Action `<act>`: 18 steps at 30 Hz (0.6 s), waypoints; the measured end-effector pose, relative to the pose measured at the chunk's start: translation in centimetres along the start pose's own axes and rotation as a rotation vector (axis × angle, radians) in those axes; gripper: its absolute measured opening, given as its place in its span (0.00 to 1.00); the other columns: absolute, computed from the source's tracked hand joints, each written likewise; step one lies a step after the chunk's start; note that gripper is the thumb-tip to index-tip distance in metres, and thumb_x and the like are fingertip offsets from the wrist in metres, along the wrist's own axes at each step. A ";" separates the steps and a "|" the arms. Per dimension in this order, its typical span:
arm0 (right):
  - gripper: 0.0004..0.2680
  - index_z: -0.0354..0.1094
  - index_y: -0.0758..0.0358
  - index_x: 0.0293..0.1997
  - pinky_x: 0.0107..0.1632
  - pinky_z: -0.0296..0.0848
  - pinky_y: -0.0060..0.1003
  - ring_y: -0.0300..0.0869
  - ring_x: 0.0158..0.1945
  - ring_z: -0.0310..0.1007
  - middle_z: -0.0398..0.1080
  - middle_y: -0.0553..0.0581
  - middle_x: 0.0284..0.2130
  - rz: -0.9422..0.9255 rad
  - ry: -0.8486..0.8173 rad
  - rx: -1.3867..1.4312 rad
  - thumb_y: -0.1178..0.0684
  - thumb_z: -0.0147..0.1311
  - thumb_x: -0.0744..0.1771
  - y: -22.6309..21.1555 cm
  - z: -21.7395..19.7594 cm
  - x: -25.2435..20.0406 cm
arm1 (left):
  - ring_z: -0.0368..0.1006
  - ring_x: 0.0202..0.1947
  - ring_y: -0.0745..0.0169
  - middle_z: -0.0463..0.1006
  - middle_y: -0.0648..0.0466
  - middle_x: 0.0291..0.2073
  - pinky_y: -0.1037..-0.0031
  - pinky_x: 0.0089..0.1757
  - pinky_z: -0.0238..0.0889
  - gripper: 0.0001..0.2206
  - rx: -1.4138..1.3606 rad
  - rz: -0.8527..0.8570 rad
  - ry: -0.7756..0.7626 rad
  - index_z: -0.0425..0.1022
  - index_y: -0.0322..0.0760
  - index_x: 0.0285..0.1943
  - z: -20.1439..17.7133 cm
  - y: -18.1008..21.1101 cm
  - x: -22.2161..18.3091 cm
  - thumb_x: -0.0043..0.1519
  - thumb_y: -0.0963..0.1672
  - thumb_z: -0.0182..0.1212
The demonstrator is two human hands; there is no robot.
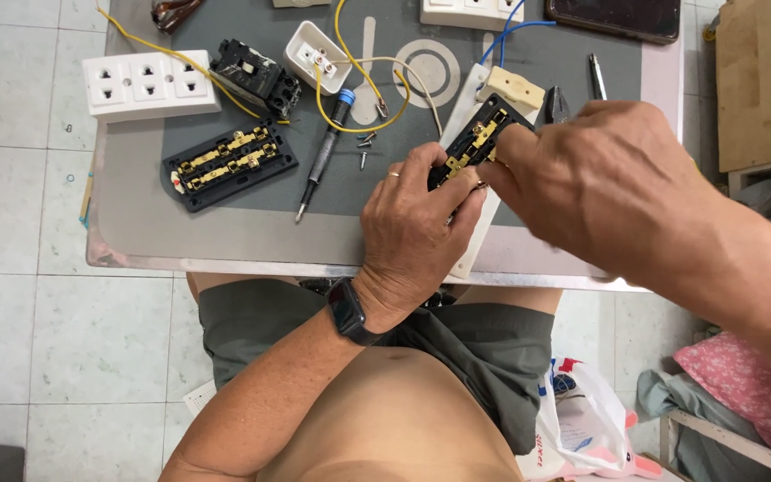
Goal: Preparing and connecting electrical wires to terminal blocks and components on a test board using hand tools.
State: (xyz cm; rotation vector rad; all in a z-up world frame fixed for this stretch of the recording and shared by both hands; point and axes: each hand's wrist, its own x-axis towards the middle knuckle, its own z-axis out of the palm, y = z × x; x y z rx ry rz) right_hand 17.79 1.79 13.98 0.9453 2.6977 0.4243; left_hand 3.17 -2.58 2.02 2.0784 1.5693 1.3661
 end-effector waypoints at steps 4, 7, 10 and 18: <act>0.10 0.60 0.54 0.29 0.30 0.71 0.35 0.39 0.15 0.67 0.67 0.48 0.17 0.007 -0.102 0.039 0.49 0.47 0.70 -0.4 -1.5 0.0 | 0.67 0.30 0.60 0.70 0.51 0.43 0.72 0.31 0.63 0.09 0.007 0.000 0.000 0.79 0.40 0.40 -0.3 0.1 0.2 0.52 0.40 0.68; 0.05 0.59 0.57 0.31 0.33 0.70 0.37 0.44 0.20 0.70 0.67 0.51 0.21 -0.051 -0.037 0.056 0.56 0.48 0.67 -0.2 -1.4 -0.1 | 0.67 0.30 0.60 0.69 0.52 0.42 0.72 0.31 0.63 0.08 0.004 -0.002 0.003 0.79 0.40 0.39 -0.3 0.2 0.3 0.52 0.40 0.69; 0.07 0.58 0.57 0.28 0.31 0.68 0.38 0.46 0.18 0.67 0.66 0.52 0.17 -0.050 0.019 0.120 0.56 0.51 0.67 0.0 -0.9 -0.3 | 0.68 0.30 0.58 0.70 0.52 0.43 0.71 0.32 0.63 0.08 -0.004 -0.016 0.006 0.79 0.40 0.39 -0.2 0.3 0.2 0.52 0.40 0.68; 0.12 0.61 0.59 0.21 0.17 0.56 0.39 0.46 0.08 0.56 0.60 0.53 0.08 0.163 0.009 0.244 0.54 0.52 0.68 -0.2 0.1 -0.8 | 0.68 0.31 0.58 0.69 0.52 0.43 0.71 0.33 0.63 0.08 -0.024 -0.024 -0.005 0.79 0.40 0.40 -0.3 0.2 0.3 0.53 0.41 0.67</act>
